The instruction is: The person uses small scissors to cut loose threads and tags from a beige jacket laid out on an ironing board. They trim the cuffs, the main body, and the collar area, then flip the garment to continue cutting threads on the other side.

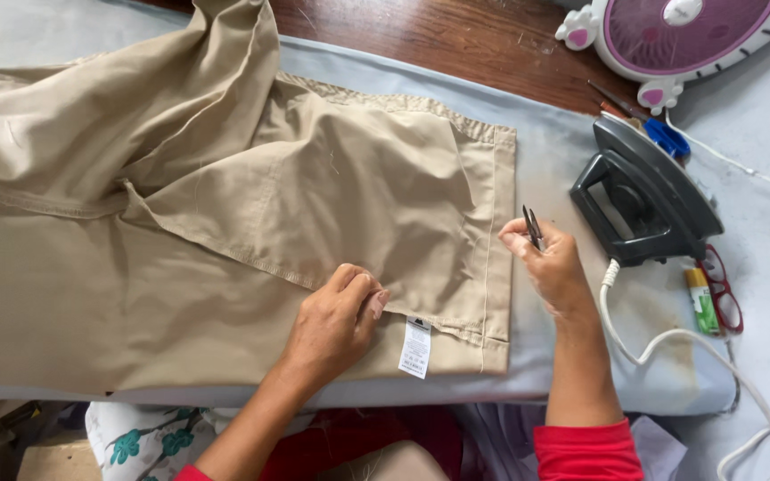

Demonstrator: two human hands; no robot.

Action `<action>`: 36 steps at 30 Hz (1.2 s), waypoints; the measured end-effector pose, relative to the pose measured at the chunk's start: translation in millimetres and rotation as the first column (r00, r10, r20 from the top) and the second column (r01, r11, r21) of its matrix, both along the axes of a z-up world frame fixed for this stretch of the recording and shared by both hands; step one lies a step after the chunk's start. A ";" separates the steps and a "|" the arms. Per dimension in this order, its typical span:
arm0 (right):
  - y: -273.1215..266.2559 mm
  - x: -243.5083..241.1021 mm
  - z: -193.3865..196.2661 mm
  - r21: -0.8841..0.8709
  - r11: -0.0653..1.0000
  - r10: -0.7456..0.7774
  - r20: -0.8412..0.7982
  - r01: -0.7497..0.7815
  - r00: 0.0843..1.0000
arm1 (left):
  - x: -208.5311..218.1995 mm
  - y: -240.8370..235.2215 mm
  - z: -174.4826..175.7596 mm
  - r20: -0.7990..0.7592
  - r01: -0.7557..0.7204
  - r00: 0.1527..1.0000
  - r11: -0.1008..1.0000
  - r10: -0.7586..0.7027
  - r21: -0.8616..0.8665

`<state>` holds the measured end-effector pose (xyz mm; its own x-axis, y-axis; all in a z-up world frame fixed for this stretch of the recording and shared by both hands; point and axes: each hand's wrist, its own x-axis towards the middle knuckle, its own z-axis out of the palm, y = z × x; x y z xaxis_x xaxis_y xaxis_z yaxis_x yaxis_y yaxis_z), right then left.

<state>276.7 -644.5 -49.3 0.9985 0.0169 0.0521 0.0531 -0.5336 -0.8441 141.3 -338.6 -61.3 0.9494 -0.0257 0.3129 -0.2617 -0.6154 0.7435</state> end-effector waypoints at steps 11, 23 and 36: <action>14.0 3.2 -6.4 -0.568 0.823 -0.015 -0.055 -0.019 0.998 | 0.1 0.6 2.4 0.025 -0.009 1.000 1.000 0.010 -0.010; 42.3 21.7 -11.3 -0.702 0.712 0.023 0.006 -0.012 1.000 | -2.0 1.5 -1.3 -0.017 0.006 1.000 0.999 -0.007 -0.039; 31.7 -112.8 89.2 0.311 0.667 0.717 -0.022 -0.677 0.696 | -2.4 1.0 1.8 0.001 -0.002 1.000 0.997 0.002 -0.076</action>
<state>163.9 -612.8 39.9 0.6962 0.7171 0.0331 0.1981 -0.1476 -0.9690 138.9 -337.6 -59.5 0.9491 0.0005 0.3149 -0.2612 -0.5574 0.7881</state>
